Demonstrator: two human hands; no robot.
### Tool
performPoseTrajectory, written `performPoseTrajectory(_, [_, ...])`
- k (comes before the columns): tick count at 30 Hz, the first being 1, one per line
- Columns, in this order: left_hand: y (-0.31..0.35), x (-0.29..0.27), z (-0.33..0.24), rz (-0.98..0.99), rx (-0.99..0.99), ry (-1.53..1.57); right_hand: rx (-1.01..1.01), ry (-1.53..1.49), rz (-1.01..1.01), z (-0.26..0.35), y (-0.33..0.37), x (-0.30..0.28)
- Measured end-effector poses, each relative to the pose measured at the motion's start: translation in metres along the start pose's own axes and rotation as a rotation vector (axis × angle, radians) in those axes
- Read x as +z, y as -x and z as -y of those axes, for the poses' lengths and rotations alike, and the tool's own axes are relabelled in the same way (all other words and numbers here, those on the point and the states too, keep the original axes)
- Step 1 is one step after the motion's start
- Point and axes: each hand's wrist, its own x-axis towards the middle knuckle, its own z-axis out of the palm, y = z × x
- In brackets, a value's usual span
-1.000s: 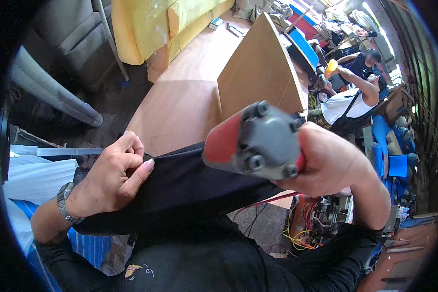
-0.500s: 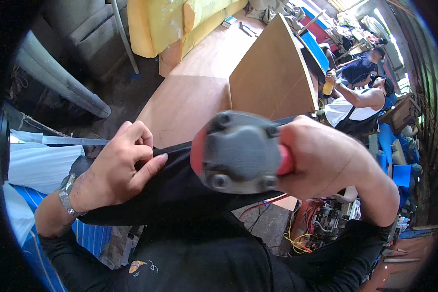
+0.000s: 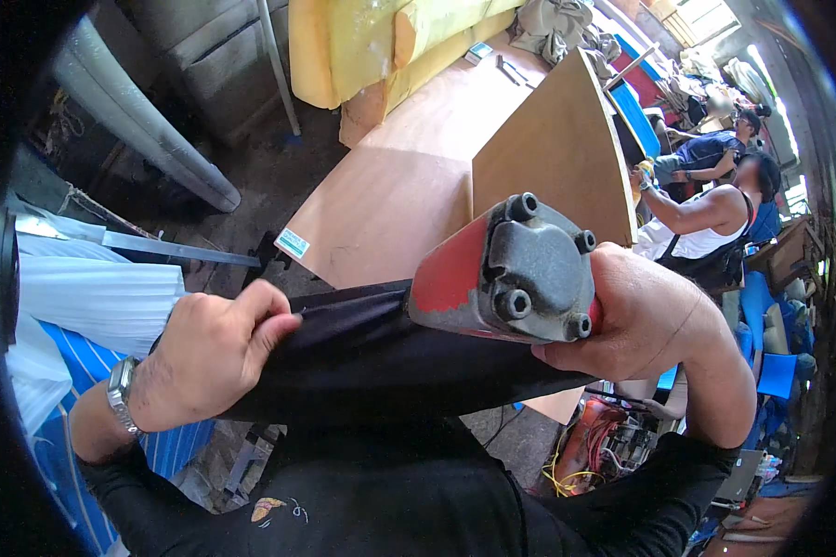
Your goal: The person staples black fabric onto the wooden frame of a chair using a pneumatic staple gun. They repeatedly pull the fabric taut, align it with the edges of the frame, and secure it with staples while rotating the chair to access different sides.
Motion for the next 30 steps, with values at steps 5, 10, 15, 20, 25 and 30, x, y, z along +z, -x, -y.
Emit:
performPoseTrajectory(5, [0.0, 0.005, 0.014, -0.236, 0.301, -0.192, -0.112, -0.019, -0.013, -0.003, -0.001, 0.001])
performPoseTrajectory(10, [-0.004, 0.011, 0.014, -0.18, 0.053, 0.191, -0.039, 0.027, -0.058, 0.01, 0.001, -0.002])
performPoseTrajectory(15, [-0.005, 0.017, 0.021, -0.215, 0.085, 0.236, -0.207, 0.078, -0.104, 0.019, -0.005, -0.003])
performPoseTrajectory(20, [-0.007, 0.017, 0.025, -0.187, 0.099, 0.243, -0.149, 0.104, 0.024, 0.031, -0.021, -0.002])
performPoseTrajectory(25, [-0.006, 0.016, 0.026, -0.166, 0.098, 0.26, -0.187, 0.141, 0.089, 0.054, -0.034, -0.006])
performPoseTrajectory(30, [0.002, 0.016, 0.026, -0.25, 0.116, 0.26, -0.128, 0.19, 0.138, 0.061, -0.048, -0.005])
